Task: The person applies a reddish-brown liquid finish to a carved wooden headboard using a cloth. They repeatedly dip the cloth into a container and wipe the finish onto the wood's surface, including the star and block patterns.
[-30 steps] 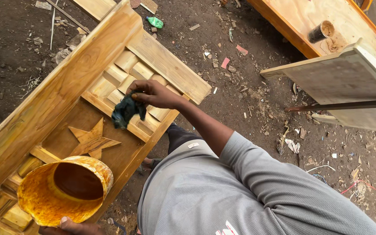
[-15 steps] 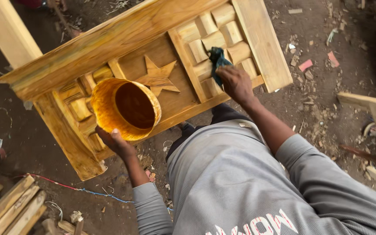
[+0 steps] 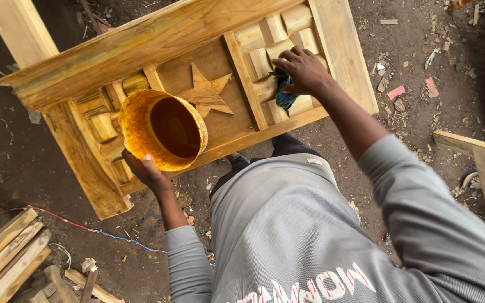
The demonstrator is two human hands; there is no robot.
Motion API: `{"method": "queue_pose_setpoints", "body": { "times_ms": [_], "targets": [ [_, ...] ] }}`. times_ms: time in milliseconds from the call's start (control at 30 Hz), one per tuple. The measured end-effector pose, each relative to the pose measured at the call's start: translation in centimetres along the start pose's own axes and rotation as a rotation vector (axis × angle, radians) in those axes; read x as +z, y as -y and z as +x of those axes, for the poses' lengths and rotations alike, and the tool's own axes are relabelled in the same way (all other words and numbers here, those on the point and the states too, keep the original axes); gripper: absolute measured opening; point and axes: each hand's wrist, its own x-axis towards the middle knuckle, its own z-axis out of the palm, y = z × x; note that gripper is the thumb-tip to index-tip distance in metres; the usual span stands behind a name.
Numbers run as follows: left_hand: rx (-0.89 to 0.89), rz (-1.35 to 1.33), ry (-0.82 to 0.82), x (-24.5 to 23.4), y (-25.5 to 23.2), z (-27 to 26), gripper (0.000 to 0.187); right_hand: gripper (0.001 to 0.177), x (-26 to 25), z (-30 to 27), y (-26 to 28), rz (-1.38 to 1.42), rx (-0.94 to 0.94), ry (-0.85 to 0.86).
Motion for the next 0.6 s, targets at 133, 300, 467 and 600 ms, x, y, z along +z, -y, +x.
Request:
{"method": "queue_pose_setpoints", "body": {
  "times_ms": [133,300,467,600],
  "targets": [
    [0.034,0.011,0.001,0.0,1.0,0.8,0.07,0.028,0.3,2.1,-1.2,0.098,0.14,0.172],
    [-0.002,-0.102,-0.031,0.2,1.3,0.2,0.077,0.006,1.3,-3.4,-1.8,0.182,0.312,-0.189],
    [0.013,-0.092,-0.048,0.8,-0.2,0.8,0.07,0.022,0.5,-3.6,-1.8,0.149,0.229,-0.285],
    [0.02,-0.102,-0.019,0.7,0.0,0.2,0.069,0.037,0.0,-5.9,-0.2,0.292,0.224,-0.028]
  ]
}}
